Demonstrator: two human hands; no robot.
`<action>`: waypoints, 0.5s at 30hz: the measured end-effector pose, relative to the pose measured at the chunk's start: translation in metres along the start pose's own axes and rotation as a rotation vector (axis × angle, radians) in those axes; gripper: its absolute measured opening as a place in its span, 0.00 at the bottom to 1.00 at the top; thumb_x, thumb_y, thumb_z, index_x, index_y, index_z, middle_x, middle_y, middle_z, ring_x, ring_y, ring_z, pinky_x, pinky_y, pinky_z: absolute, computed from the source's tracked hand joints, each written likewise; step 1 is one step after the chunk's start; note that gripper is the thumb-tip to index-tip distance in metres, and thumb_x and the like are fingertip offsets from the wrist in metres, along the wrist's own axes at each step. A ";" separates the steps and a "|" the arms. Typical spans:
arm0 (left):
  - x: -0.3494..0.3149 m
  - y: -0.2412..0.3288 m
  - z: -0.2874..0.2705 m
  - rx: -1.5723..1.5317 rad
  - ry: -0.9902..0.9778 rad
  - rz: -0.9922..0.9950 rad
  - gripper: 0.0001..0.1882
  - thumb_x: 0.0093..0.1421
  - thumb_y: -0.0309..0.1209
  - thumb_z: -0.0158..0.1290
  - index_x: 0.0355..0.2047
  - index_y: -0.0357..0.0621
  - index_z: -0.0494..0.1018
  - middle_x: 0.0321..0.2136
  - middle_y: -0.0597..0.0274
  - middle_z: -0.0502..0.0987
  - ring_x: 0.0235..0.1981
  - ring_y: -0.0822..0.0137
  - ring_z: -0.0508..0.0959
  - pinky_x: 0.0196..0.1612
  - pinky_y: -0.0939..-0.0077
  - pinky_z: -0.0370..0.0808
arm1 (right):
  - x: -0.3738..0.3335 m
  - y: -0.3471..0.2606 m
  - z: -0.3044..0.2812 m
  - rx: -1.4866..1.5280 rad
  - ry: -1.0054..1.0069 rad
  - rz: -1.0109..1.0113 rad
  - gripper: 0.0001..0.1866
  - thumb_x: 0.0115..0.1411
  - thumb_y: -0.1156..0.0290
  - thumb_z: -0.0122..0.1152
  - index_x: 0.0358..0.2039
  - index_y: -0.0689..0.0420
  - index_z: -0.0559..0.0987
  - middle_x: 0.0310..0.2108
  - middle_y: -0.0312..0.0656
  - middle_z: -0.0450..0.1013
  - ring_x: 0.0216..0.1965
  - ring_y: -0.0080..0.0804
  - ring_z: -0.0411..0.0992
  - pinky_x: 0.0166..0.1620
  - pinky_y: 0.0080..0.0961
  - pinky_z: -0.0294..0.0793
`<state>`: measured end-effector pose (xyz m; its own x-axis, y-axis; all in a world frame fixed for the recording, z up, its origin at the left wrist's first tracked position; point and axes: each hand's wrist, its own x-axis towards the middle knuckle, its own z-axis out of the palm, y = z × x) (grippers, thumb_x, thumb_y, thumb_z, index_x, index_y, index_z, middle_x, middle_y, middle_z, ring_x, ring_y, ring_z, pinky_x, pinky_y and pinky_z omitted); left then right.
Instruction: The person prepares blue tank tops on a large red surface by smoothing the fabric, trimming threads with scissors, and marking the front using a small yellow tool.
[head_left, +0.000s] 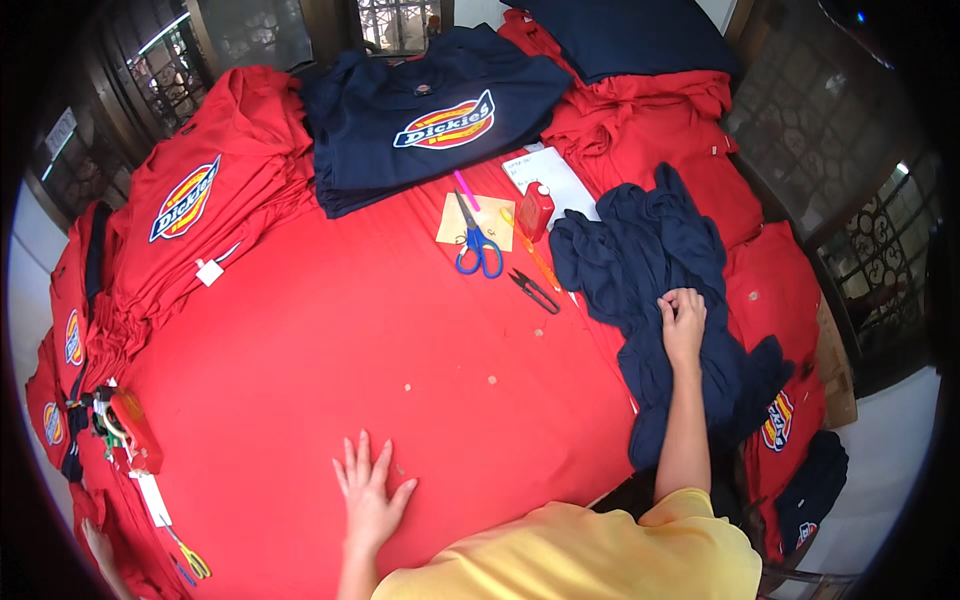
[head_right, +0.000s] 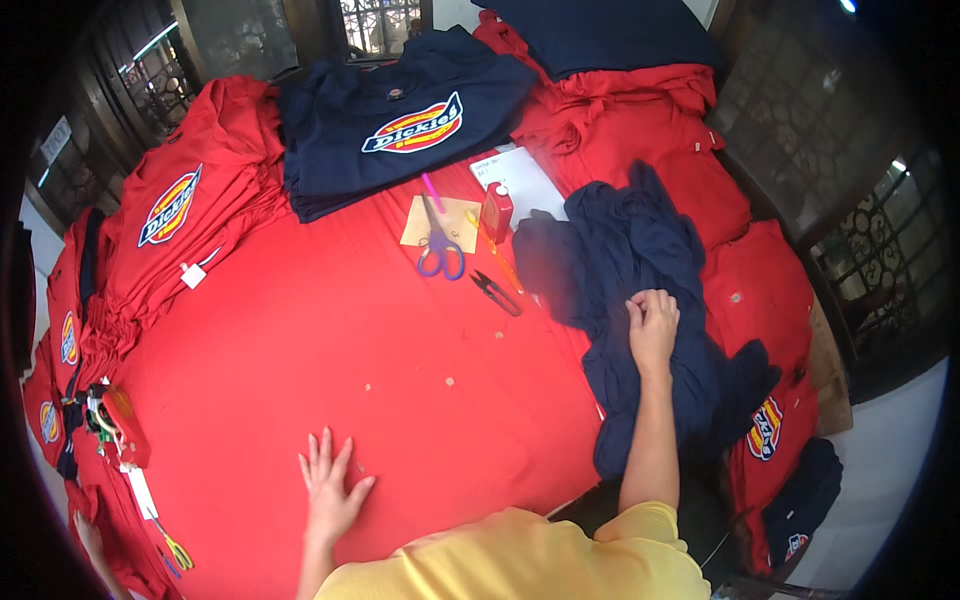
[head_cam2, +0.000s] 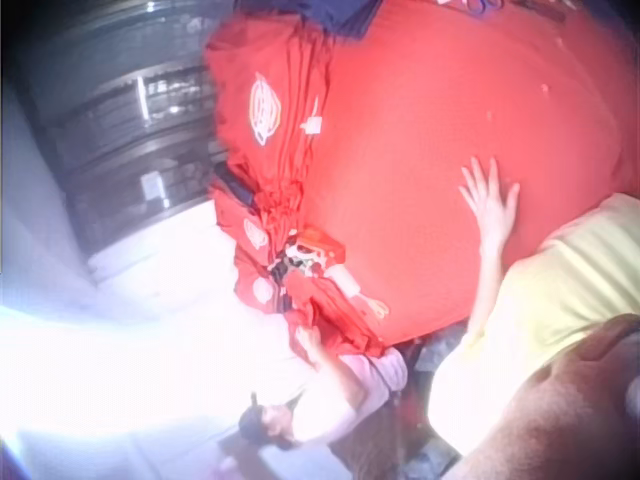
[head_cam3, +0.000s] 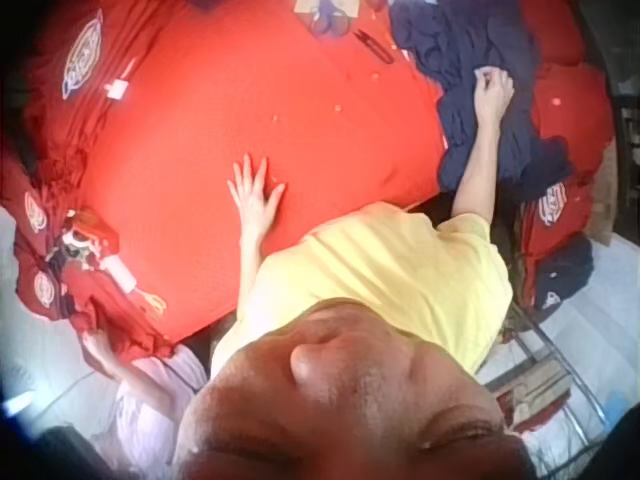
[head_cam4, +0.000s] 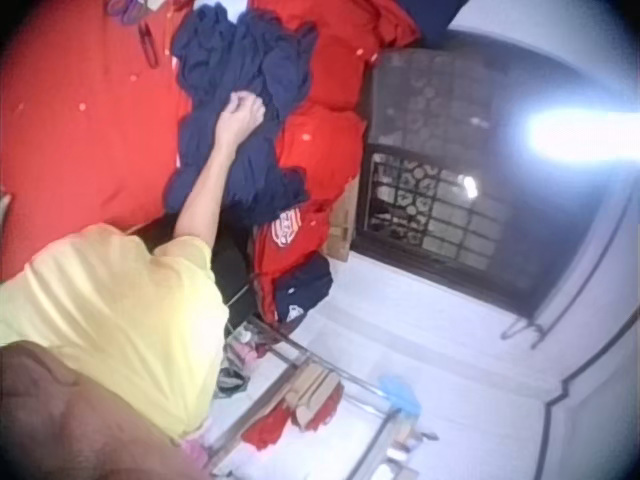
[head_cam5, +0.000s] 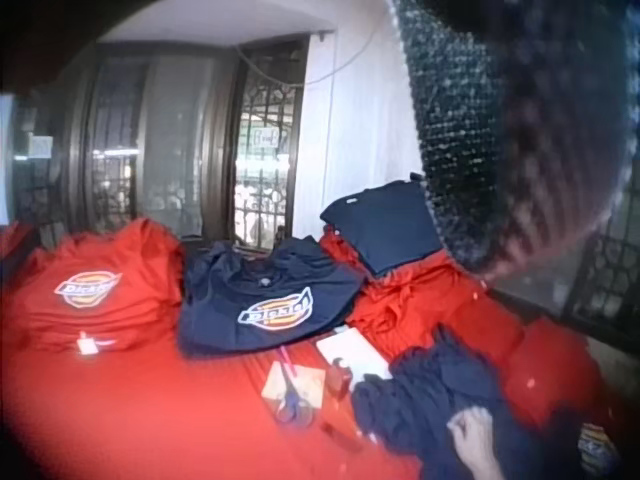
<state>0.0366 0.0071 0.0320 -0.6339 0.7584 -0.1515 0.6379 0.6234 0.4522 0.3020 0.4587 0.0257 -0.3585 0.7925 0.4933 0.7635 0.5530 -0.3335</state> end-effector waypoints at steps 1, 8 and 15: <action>-0.007 -0.001 0.019 0.040 0.091 0.012 0.33 0.56 0.41 0.60 0.61 0.47 0.67 0.69 0.51 0.52 0.72 0.47 0.45 0.70 0.44 0.39 | -0.005 0.001 0.006 -0.056 0.026 -0.005 0.05 0.57 0.72 0.62 0.32 0.58 0.75 0.32 0.45 0.69 0.37 0.43 0.67 0.45 0.38 0.66; -0.009 -0.012 0.041 0.076 0.376 0.152 0.24 0.60 0.37 0.55 0.56 0.47 0.72 0.63 0.54 0.64 0.68 0.51 0.57 0.70 0.48 0.47 | 0.006 0.019 0.014 0.086 0.471 -0.022 0.12 0.63 0.66 0.58 0.42 0.59 0.72 0.45 0.48 0.70 0.48 0.48 0.68 0.51 0.46 0.65; -0.004 -0.005 0.042 -0.155 0.350 0.265 0.20 0.61 0.35 0.55 0.54 0.47 0.75 0.63 0.54 0.65 0.69 0.52 0.54 0.71 0.51 0.44 | 0.027 0.109 -0.044 0.136 0.241 0.561 0.18 0.58 0.55 0.65 0.46 0.47 0.78 0.46 0.44 0.76 0.53 0.50 0.70 0.55 0.55 0.64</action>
<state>0.0540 0.0090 -0.0063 -0.5846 0.7612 0.2808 0.7416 0.3609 0.5655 0.3995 0.5290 0.0379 0.2203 0.9001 0.3760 0.7195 0.1103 -0.6857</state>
